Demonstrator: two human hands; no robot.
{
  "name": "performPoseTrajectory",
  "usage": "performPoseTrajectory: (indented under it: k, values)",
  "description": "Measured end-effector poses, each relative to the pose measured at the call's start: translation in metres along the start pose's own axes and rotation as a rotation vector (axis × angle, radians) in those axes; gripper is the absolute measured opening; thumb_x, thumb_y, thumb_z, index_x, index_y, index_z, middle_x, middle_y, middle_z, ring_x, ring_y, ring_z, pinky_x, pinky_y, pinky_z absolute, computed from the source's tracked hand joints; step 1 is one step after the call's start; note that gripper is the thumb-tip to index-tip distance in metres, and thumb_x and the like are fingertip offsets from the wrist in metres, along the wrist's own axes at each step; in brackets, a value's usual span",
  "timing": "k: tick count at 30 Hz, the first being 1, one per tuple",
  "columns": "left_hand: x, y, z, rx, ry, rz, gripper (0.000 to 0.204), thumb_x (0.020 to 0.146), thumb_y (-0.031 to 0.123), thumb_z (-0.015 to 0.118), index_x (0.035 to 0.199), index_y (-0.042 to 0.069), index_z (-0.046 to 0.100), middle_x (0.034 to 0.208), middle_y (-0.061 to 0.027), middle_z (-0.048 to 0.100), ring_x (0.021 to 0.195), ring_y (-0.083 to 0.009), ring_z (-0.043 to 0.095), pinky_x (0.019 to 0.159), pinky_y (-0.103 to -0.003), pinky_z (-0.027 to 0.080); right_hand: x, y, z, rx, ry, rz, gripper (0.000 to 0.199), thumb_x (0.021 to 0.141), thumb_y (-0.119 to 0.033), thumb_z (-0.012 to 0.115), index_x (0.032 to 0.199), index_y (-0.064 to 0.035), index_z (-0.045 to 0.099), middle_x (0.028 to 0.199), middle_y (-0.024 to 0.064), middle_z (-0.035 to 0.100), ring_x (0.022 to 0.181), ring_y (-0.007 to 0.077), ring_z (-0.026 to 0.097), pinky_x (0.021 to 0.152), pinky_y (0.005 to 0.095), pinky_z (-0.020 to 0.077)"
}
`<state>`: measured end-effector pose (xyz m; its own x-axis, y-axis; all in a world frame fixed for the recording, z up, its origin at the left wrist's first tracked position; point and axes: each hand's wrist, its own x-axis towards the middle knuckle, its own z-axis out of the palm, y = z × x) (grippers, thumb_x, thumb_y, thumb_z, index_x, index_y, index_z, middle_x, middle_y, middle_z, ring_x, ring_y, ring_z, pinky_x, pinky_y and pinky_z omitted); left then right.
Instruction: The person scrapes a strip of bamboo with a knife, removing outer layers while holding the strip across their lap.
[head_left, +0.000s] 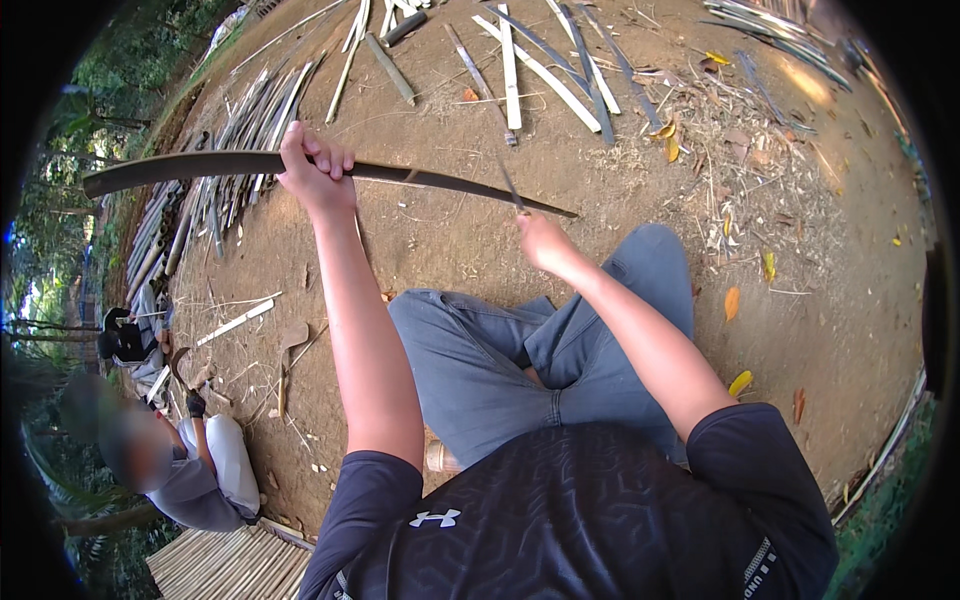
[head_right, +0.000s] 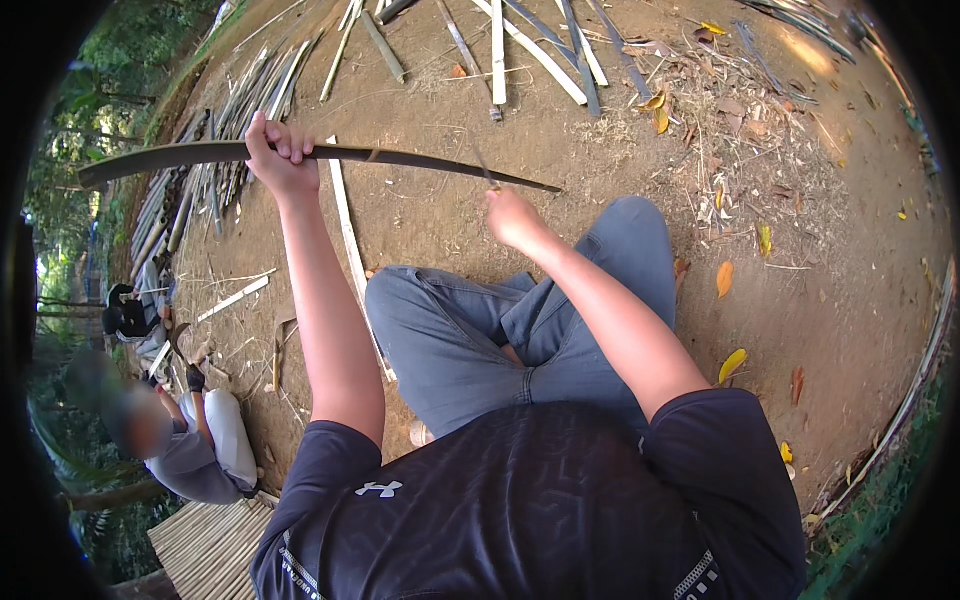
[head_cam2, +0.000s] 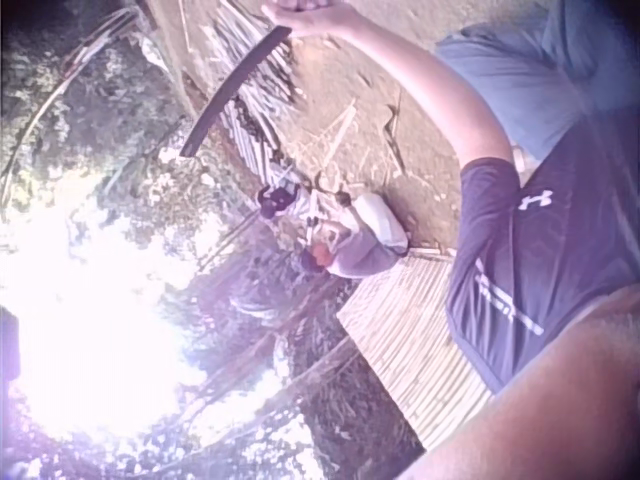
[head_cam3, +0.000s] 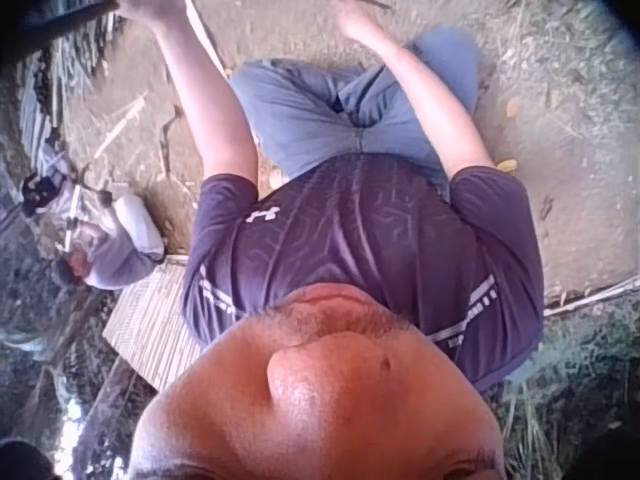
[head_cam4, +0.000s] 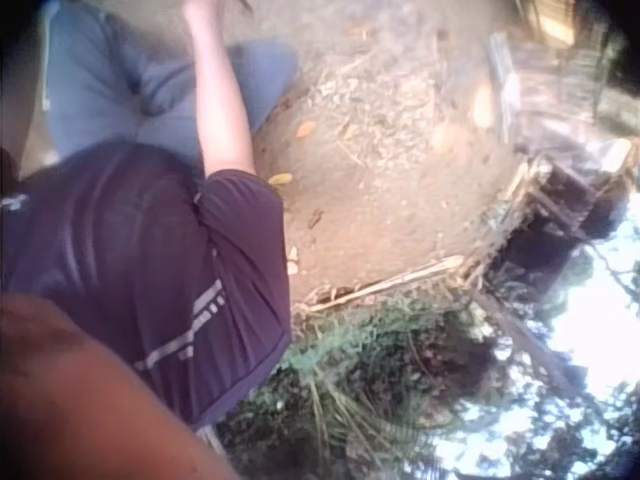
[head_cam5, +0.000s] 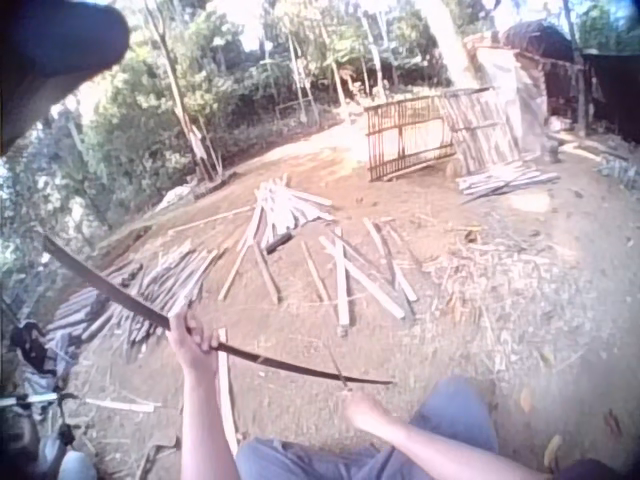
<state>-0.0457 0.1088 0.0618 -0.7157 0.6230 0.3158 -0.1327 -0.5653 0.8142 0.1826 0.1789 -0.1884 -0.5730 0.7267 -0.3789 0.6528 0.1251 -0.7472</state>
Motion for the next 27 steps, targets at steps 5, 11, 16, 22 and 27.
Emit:
performPoseTrajectory:
  k: [5,11,16,22,27]
  values:
    - [-0.003,0.006,-0.048,0.022,0.031,-0.007,0.035,0.096,0.026,0.053,0.065,0.015,0.041,0.049,0.0051,0.031,0.038,-0.0082,0.028,0.042,-0.027,0.030,-0.058,-0.080,-0.020,-0.007,-0.163,-0.090,0.042,0.106,-0.026,0.036,0.107,0.0077,0.061,0.083,0.0280,0.068,0.075,0.0414,0.069,0.069,0.0478,0.0544]
    - [-0.003,0.002,-0.056,0.005,0.111,-0.024,0.034,0.096,0.026,0.051,0.065,0.014,0.041,0.048,0.0042,0.030,0.038,-0.0086,0.026,0.042,-0.027,0.029,-0.034,-0.061,-0.008,-0.036,-0.094,-0.132,0.047,0.106,-0.030,0.036,0.100,0.0089,0.061,0.072,0.0192,0.065,0.060,0.0331,0.065,0.060,0.0457,0.0514]
    - [-0.009,0.008,-0.068,0.022,0.105,-0.001,0.036,0.096,0.027,0.050,0.064,0.015,0.042,0.047,0.0045,0.031,0.038,-0.0087,0.027,0.041,-0.027,0.030,-0.065,-0.106,-0.014,-0.125,-0.108,-0.203,0.049,0.107,-0.027,0.031,0.105,0.0134,0.059,0.076,0.0221,0.066,0.066,0.0310,0.069,0.059,0.0429,0.0555]
    - [-0.011,0.007,-0.077,-0.013,0.044,-0.015,0.037,0.095,0.027,0.052,0.062,0.014,0.043,0.045,0.0046,0.031,0.036,-0.0085,0.030,0.039,-0.026,0.032,-0.045,-0.086,-0.018,-0.120,-0.129,-0.075,0.044,0.106,-0.026,0.035,0.105,0.0101,0.061,0.086,0.0262,0.069,0.084,0.0367,0.071,0.072,0.0465,0.0565]
    - [-0.011,0.003,-0.045,0.017,0.077,-0.007,0.036,0.096,0.026,0.051,0.063,0.015,0.041,0.047,0.0050,0.030,0.037,-0.0080,0.028,0.041,-0.026,0.030,-0.017,-0.038,-0.005,-0.097,-0.111,0.007,0.041,0.106,-0.024,0.038,0.104,0.0100,0.060,0.092,0.0282,0.067,0.085,0.0364,0.070,0.075,0.0443,0.0567]
